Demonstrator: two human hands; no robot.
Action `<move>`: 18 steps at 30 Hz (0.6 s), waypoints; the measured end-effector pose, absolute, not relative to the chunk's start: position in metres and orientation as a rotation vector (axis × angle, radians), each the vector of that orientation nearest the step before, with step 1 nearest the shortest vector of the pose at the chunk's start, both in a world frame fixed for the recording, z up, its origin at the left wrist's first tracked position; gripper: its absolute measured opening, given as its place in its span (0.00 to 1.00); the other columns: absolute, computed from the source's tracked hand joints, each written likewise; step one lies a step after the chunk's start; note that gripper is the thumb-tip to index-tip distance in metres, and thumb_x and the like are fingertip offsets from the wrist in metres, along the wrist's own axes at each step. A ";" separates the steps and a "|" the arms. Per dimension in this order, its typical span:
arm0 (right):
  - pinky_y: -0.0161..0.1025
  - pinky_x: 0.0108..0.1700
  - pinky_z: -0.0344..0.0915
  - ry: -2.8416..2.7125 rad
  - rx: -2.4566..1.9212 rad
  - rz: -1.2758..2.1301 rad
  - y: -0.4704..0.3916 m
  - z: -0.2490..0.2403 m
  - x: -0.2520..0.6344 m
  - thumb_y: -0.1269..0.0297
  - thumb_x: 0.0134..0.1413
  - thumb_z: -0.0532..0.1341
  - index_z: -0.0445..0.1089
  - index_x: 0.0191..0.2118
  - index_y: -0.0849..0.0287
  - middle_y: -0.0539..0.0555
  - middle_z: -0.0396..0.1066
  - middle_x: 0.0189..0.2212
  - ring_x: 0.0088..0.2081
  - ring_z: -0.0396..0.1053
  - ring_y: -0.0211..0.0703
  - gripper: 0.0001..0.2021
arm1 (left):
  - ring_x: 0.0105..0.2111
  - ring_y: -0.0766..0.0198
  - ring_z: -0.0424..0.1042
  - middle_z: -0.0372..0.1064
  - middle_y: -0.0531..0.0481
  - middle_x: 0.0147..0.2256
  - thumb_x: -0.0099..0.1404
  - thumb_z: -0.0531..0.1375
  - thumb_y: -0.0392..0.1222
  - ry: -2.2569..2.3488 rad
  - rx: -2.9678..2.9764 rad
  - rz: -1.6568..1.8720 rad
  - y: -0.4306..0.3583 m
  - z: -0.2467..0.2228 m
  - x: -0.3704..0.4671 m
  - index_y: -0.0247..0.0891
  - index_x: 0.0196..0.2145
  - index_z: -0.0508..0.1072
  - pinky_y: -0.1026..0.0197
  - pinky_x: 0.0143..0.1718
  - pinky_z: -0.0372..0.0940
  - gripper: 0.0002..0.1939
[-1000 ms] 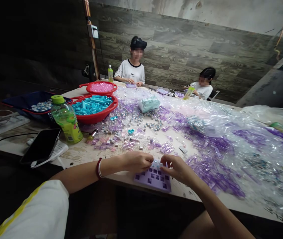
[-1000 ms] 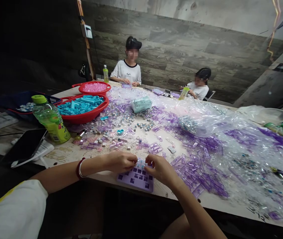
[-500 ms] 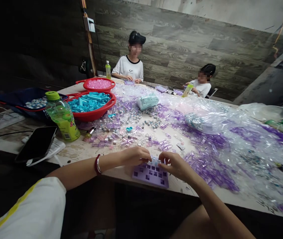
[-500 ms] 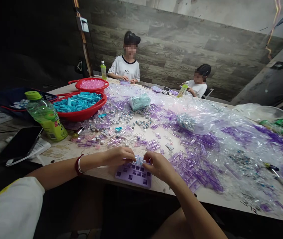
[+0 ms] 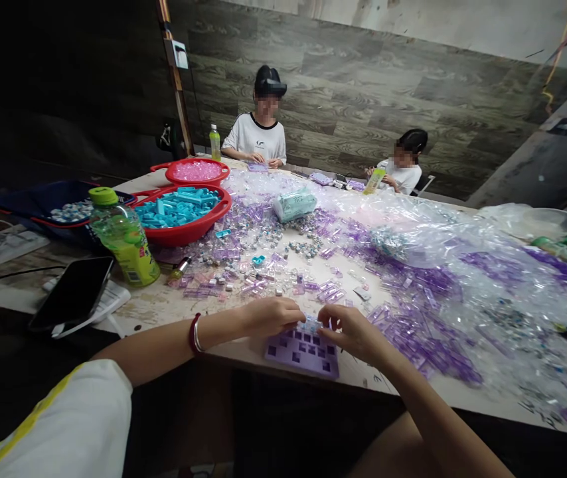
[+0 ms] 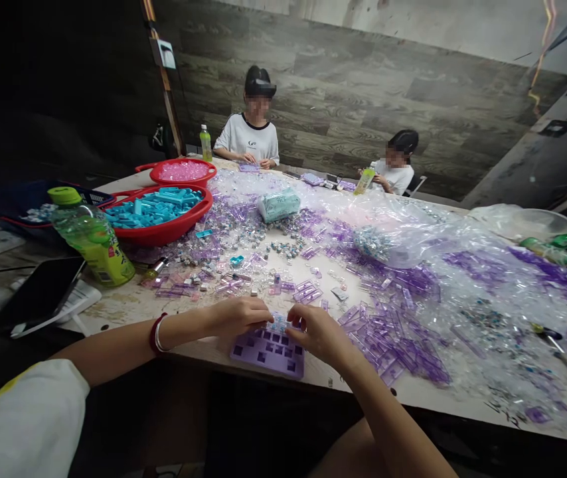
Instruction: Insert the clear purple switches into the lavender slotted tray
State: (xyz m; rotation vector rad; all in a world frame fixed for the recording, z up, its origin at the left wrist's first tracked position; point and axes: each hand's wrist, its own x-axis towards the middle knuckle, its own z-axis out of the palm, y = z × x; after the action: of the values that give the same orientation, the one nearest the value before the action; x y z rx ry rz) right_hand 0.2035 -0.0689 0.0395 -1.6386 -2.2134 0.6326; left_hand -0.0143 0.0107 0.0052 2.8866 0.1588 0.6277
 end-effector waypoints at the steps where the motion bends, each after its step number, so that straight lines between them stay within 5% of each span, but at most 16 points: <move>1: 0.36 0.32 0.62 -2.214 -1.639 0.626 -0.069 0.039 0.203 0.67 0.50 0.60 0.68 0.32 0.57 0.51 0.70 0.28 0.30 0.66 0.40 0.02 | 0.32 0.64 0.68 0.69 0.47 0.31 0.66 0.53 0.32 0.174 2.894 0.615 0.011 0.006 -0.015 0.33 0.38 0.70 0.65 0.34 0.62 0.07; 10: 0.38 0.32 0.63 -2.235 -1.597 0.461 -0.067 0.037 0.205 0.69 0.48 0.60 0.67 0.31 0.57 0.51 0.69 0.28 0.30 0.66 0.42 0.02 | 0.35 0.63 0.69 0.70 0.46 0.35 0.62 0.56 0.34 0.213 2.870 0.649 0.015 -0.002 -0.014 0.35 0.40 0.68 0.63 0.37 0.65 0.07; 18: 0.40 0.33 0.64 -2.170 -1.448 0.310 -0.072 0.033 0.177 0.67 0.51 0.59 0.65 0.37 0.56 0.52 0.70 0.29 0.30 0.67 0.43 0.06 | 0.41 0.55 0.68 0.68 0.40 0.40 0.56 0.64 0.49 0.256 2.825 0.671 0.017 0.015 -0.018 0.33 0.43 0.65 0.56 0.41 0.64 0.22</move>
State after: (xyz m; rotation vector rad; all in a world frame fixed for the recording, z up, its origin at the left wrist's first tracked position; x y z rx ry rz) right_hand 0.1768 -0.0720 0.0335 -1.4479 -2.1703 0.3100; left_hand -0.0179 0.0165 0.0148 2.8248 0.2561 0.6712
